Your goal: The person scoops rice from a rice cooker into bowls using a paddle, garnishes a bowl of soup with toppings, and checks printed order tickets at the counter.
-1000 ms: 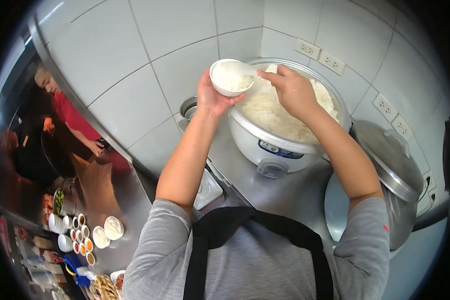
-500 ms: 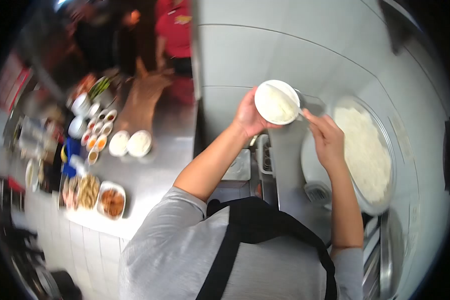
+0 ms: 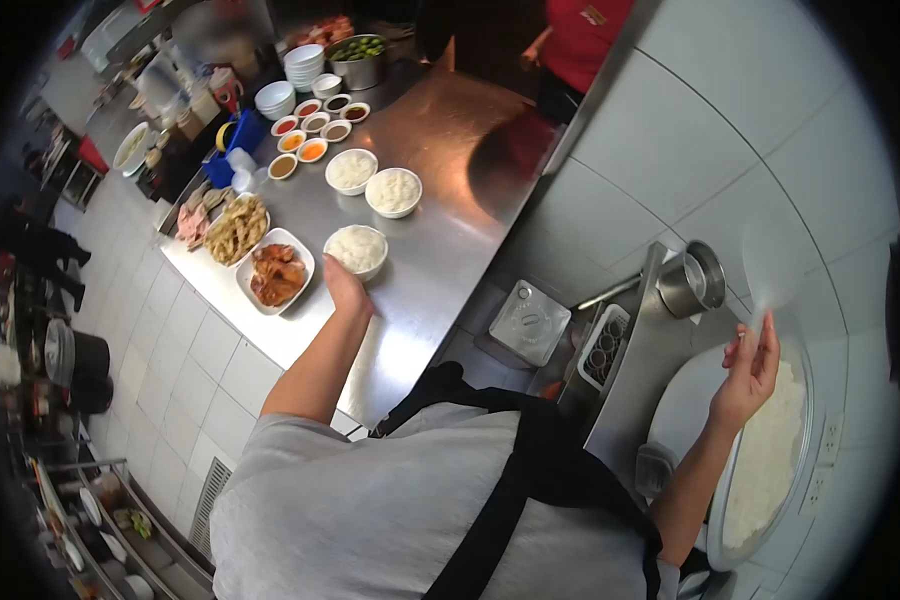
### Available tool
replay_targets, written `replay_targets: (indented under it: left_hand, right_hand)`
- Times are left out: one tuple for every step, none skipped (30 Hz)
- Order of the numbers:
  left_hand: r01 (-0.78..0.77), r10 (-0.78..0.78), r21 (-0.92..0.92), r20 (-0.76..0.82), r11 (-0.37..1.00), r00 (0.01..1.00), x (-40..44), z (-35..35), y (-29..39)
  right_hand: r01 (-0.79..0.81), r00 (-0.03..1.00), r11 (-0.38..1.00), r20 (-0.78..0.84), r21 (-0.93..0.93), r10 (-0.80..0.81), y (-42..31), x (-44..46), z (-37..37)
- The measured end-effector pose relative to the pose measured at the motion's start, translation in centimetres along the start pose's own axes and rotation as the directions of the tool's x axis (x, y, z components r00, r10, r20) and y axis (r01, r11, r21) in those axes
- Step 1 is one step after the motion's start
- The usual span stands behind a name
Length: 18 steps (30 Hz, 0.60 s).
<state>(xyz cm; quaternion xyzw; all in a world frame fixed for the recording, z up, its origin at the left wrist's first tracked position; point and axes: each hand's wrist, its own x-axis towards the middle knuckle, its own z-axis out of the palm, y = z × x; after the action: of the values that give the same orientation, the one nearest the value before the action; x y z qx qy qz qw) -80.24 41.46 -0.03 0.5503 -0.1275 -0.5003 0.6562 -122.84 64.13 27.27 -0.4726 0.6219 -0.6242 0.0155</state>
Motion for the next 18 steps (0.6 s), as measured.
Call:
replay_targets:
  left_hand:
    - [-0.067, 0.070, 0.025, -0.123, 0.997, 0.990, 0.8, -0.3, 0.0]
    - [-0.041, 0.057, 0.088, -0.189, 0.995, 0.980, 1.4, -0.6, -0.2]
    - [-0.008, 0.046, 0.150, -0.252, 0.989, 0.967, 1.2, -0.2, 0.2]
    - [0.030, 0.037, 0.209, -0.310, 0.977, 0.950, 1.0, 0.4, 0.6]
    - [0.072, 0.031, 0.265, -0.365, 0.962, 0.931, 1.1, 0.9, 0.8]
    - [0.080, 0.036, 0.286, -0.377, 0.955, 0.926, 1.4, 1.2, 0.7]
    - [0.089, 0.039, 0.311, -0.383, 0.946, 0.923, 1.7, 1.7, 0.6]
    - [0.095, 0.044, 0.339, -0.380, 0.936, 0.924, 1.9, 2.3, 0.5]
    - [0.115, -0.008, 0.291, -0.344, 0.950, 0.939, 2.5, 2.7, 0.3]
    - [0.142, -0.063, 0.251, -0.297, 0.958, 0.953, 3.6, 2.8, 0.1]
    - [0.178, -0.124, 0.220, -0.240, 0.959, 0.963, 4.6, 3.0, -0.2]
    - [0.226, -0.194, 0.200, -0.169, 0.953, 0.966, 5.3, 4.0, -0.8]
    - [0.265, -0.249, 0.201, -0.098, 0.943, 0.963, 3.6, 5.0, 0.6]
    - [0.245, -0.239, 0.232, -0.052, 0.941, 0.970, 3.2, 5.5, 0.3]
    - [0.268, -0.284, 0.251, 0.030, 0.930, 0.958, 5.4, 5.1, -1.0]
    - [0.307, -0.329, 0.204, 0.081, 0.930, 0.941, 4.6, 6.1, -1.0]
    - [0.276, -0.290, 0.107, 0.149, 0.955, 0.945, 4.2, 6.7, -1.8]
    - [0.267, -0.276, 0.088, 0.113, 0.960, 0.954, 0.0, 8.7, -0.8]
  right_hand:
    - [0.007, 1.000, 1.000, 0.011, 0.007, -0.007, 0.1, 0.0, 0.2]
    - [0.012, 1.000, 1.000, 0.020, 0.010, -0.012, 0.1, -0.1, 0.3]
    - [0.013, 1.000, 1.000, 0.026, 0.005, -0.013, 0.0, -0.2, 0.3]
    - [0.014, 0.999, 1.000, 0.029, -0.002, -0.014, -0.1, -0.3, 0.3]
    - [0.016, 0.999, 1.000, 0.029, -0.011, -0.016, -0.3, -0.3, 0.2]
    - [0.025, 0.999, 1.000, 0.027, -0.015, -0.024, -0.5, -0.4, -0.1]
    - [0.031, 0.999, 0.999, 0.021, -0.024, -0.030, -0.8, -0.4, -0.6]
    - [0.037, 0.999, 0.999, 0.004, -0.035, -0.037, -1.2, -0.5, -1.2]
    - [0.048, 0.999, 0.998, -0.022, -0.026, -0.049, -1.6, -0.3, -1.8]
    - [0.056, 0.997, 0.998, -0.057, -0.026, -0.057, -2.1, 0.0, -2.4]
    - [0.060, 0.993, 0.998, -0.100, -0.035, -0.064, -2.8, 0.4, -3.2]
    - [0.053, 0.993, 0.996, -0.105, -0.073, -0.061, -3.9, 1.0, -4.0]
    - [0.041, 0.991, 0.991, -0.124, -0.125, -0.057, -5.3, 1.7, -4.8]
    - [0.044, 0.993, 0.981, -0.096, -0.187, -0.062, -7.4, 2.5, -5.6]
    - [0.041, 0.996, 0.966, -0.071, -0.254, -0.061, -9.2, 3.5, -6.5]
    - [0.052, 0.996, 0.957, -0.053, -0.285, -0.070, -10.5, 4.3, -7.7]
    - [0.061, 0.997, 0.950, -0.028, -0.307, -0.074, -11.3, 5.1, -8.7]
    - [0.046, 0.999, 0.939, 0.013, -0.341, -0.044, -11.7, 6.1, -9.7]
